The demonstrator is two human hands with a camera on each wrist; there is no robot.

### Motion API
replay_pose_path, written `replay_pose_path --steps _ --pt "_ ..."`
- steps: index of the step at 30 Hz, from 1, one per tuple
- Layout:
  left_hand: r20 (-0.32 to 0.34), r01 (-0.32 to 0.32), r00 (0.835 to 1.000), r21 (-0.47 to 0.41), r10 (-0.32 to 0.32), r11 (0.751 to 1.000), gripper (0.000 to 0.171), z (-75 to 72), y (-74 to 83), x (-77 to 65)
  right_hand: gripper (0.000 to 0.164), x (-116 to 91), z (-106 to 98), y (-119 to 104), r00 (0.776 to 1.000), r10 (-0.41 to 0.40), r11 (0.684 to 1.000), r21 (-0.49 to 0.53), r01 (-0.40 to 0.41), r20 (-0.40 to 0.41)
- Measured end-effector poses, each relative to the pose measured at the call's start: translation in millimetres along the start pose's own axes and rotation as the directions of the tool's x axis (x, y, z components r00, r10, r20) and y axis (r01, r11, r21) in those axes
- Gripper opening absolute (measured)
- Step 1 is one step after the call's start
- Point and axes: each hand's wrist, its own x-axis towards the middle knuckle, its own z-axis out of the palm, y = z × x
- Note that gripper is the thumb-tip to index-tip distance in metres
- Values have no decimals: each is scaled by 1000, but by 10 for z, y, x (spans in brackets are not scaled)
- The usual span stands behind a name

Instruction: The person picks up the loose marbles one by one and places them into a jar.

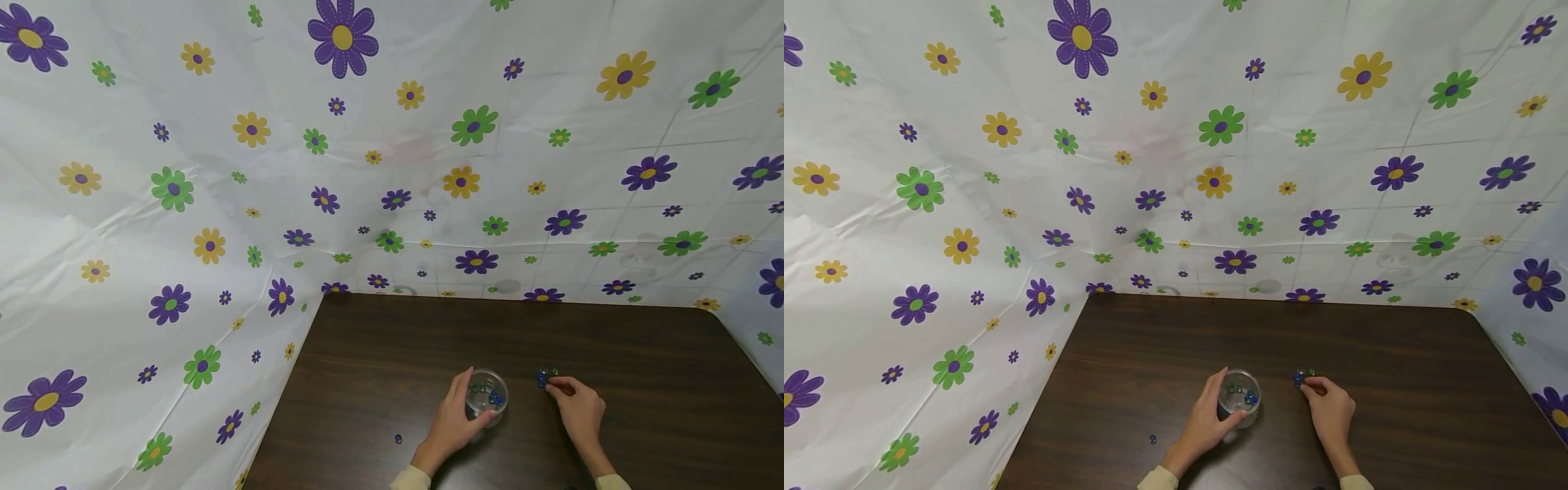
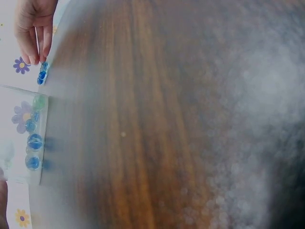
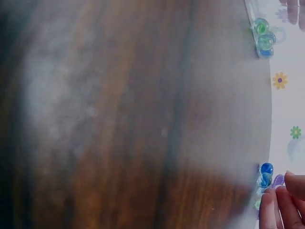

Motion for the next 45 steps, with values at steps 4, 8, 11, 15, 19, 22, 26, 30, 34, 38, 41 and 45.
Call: replay_pose_path --steps 4,8,11,15,19,22,26,30,34,38,41,45 --pt "0 0 1000 -5 0 1000 82 -5 15 3 12 14 6 11 1000 -12 1000 2 12 20" --pt "4 4 1000 -12 -4 1000 82 -11 19 5 14 16 9 13 999 -14 1000 1 14 49" --pt "6 2 1000 -20 -2 1000 82 -14 16 3 15 15 12 25 997 -15 1000 -7 15 71" --pt "5 -1 1000 -23 1 1000 81 -15 12 -3 14 19 18 44 996 -16 1000 -14 17 88" --pt "7 6 1000 -27 -6 1000 81 -13 10 -9 13 28 28 54 995 -19 1000 -17 21 99" --pt "9 11 1000 -30 -10 999 82 -13 10 -8 14 37 36 58 994 -32 999 -18 34 101" --pt "7 10 1000 -24 -10 1000 82 -14 10 -5 12 45 44 62 994 -49 998 -26 52 100" --pt "10 13 1000 -24 -12 1000 82 -17 11 -4 9 53 48 68 993 -58 997 -39 62 103" --pt "22 30 999 -33 -29 999 82 -19 16 -6 6 57 46 73 992 -65 997 -43 70 110" --pt "26 37 999 -29 -36 999 82 -11 9 -9 5 53 46 68 992 -64 997 -42 68 108" --pt "25 39 999 -19 -38 999 83 -1 -1 -10 5 48 49 60 993 -65 996 -48 70 103" --pt "20 34 999 -14 -34 999 83 8 -11 -3 7 54 53 47 992 -80 995 -49 85 102"
